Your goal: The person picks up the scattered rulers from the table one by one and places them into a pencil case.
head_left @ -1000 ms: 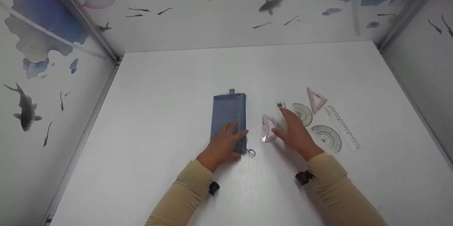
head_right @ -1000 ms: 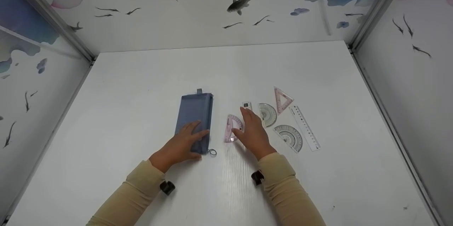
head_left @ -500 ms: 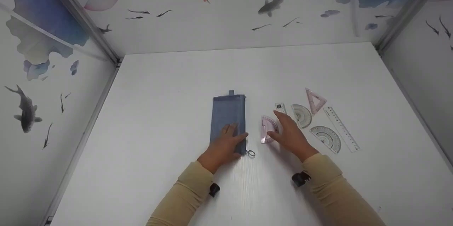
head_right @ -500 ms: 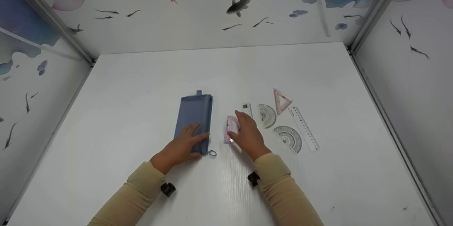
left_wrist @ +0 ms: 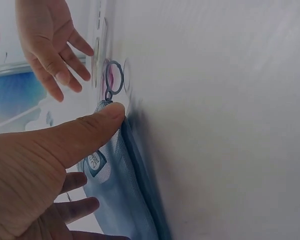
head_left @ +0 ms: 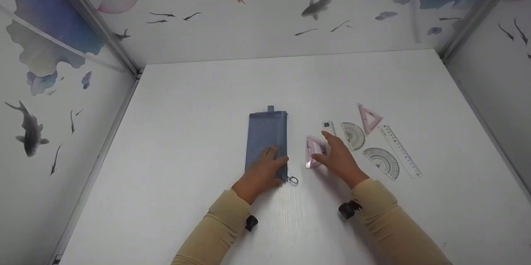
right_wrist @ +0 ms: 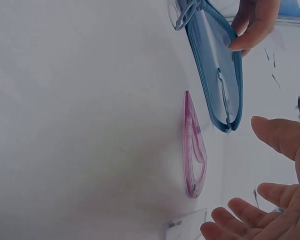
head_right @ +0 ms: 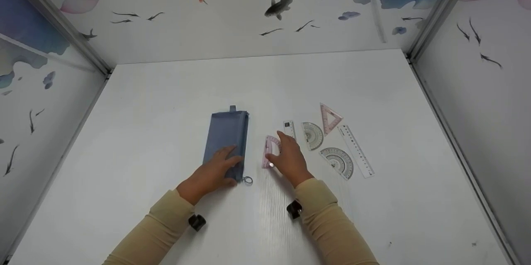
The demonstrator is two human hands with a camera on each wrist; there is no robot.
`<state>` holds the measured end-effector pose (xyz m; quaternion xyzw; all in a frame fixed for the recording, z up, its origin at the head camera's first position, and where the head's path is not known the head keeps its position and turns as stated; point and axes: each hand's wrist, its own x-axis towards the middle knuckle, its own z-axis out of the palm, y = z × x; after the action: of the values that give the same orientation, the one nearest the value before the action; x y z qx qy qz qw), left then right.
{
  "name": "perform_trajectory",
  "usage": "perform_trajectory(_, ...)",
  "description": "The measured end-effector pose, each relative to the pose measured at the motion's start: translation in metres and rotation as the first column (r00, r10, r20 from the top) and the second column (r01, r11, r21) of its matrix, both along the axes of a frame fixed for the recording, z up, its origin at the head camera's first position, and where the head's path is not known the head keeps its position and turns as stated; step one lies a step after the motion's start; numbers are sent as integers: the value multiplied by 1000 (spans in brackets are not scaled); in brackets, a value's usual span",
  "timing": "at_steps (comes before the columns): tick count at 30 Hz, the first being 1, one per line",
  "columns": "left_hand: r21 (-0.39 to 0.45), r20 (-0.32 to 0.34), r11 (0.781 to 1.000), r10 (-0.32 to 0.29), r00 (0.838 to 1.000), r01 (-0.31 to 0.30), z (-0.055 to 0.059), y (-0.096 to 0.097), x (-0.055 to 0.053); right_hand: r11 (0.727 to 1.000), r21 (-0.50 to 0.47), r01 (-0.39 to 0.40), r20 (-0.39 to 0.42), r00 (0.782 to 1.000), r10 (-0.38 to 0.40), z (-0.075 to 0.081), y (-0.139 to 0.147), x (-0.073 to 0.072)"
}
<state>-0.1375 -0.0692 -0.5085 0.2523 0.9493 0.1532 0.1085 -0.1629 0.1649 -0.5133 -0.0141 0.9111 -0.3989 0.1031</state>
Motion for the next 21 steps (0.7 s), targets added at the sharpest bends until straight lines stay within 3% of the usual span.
perform_trajectory(6,9,-43,1000,-21,999,22,0,-1,-1,999,-32,35,41,999,-34,-2,-2,-1)
perform_trajectory(21,77,-34,997,-13,999,15,4,-6,1,998,-1,63,89,994,-62,-5,-10,-5)
